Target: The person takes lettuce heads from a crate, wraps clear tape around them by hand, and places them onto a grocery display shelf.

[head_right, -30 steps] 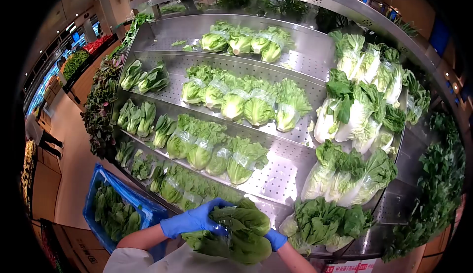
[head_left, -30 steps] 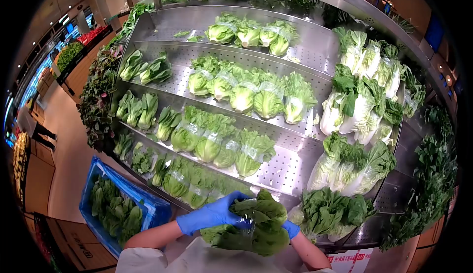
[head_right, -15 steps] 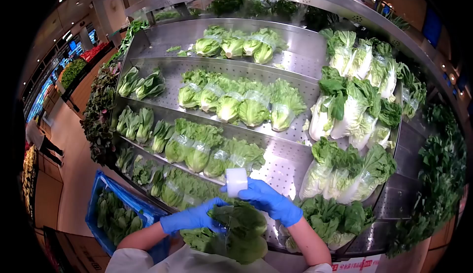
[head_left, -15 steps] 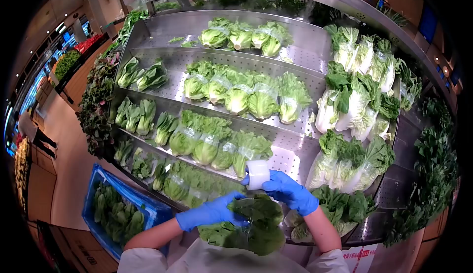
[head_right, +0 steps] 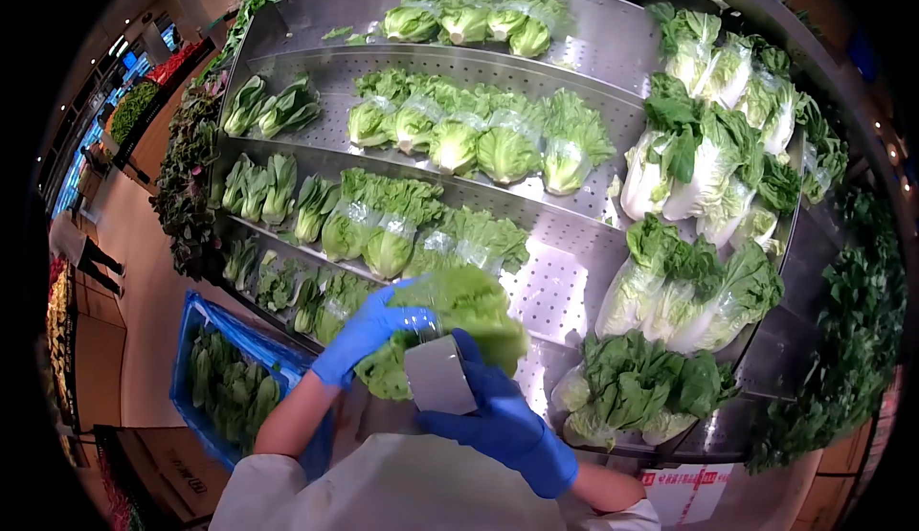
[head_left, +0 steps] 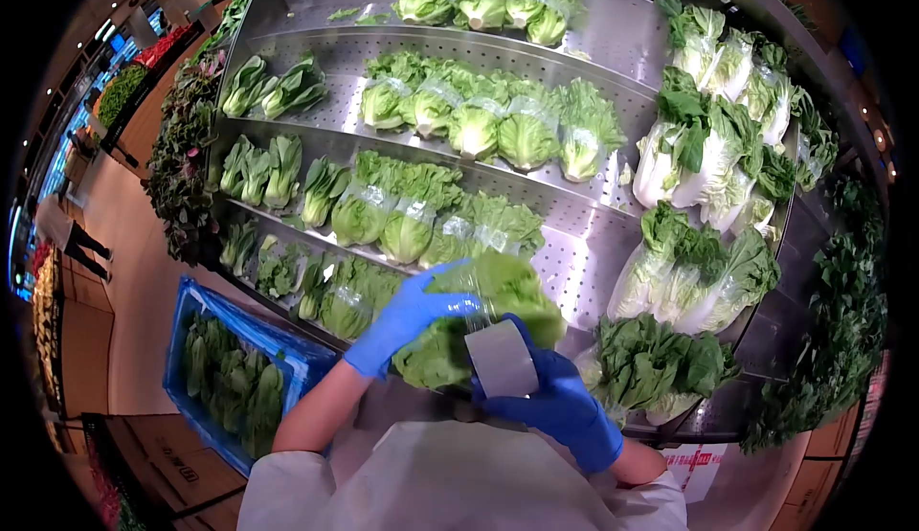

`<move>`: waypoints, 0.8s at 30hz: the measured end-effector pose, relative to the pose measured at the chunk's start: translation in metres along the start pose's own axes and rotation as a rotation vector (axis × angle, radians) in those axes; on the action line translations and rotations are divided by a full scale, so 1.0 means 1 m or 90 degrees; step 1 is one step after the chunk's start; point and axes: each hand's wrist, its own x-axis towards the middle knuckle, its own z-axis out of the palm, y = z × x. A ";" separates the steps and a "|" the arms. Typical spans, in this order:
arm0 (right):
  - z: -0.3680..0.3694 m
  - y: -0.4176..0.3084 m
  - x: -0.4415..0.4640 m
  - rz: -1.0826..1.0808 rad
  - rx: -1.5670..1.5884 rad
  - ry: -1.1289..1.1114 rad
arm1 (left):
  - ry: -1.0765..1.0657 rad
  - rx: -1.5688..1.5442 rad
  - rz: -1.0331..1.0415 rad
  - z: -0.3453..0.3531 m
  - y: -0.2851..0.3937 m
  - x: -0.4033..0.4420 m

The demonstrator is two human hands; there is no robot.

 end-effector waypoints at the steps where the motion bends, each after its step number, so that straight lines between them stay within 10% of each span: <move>1: -0.005 0.019 -0.004 -0.046 -0.035 -0.004 | 0.007 -0.007 -0.014 -0.007 0.000 0.002; 8: -0.020 0.044 -0.005 0.081 -0.233 0.058 | 0.043 -0.056 0.039 -0.012 0.012 -0.007; 15: -0.066 0.104 0.003 -0.274 -0.458 -0.094 | -0.253 0.065 -0.005 0.020 0.004 -0.029; 20: -0.102 0.152 0.021 -0.059 0.294 -0.256 | -0.249 0.301 -0.045 0.039 -0.005 -0.049; 24: -0.090 0.109 0.031 0.022 0.162 -0.140 | -0.270 0.246 -0.083 0.046 0.000 -0.054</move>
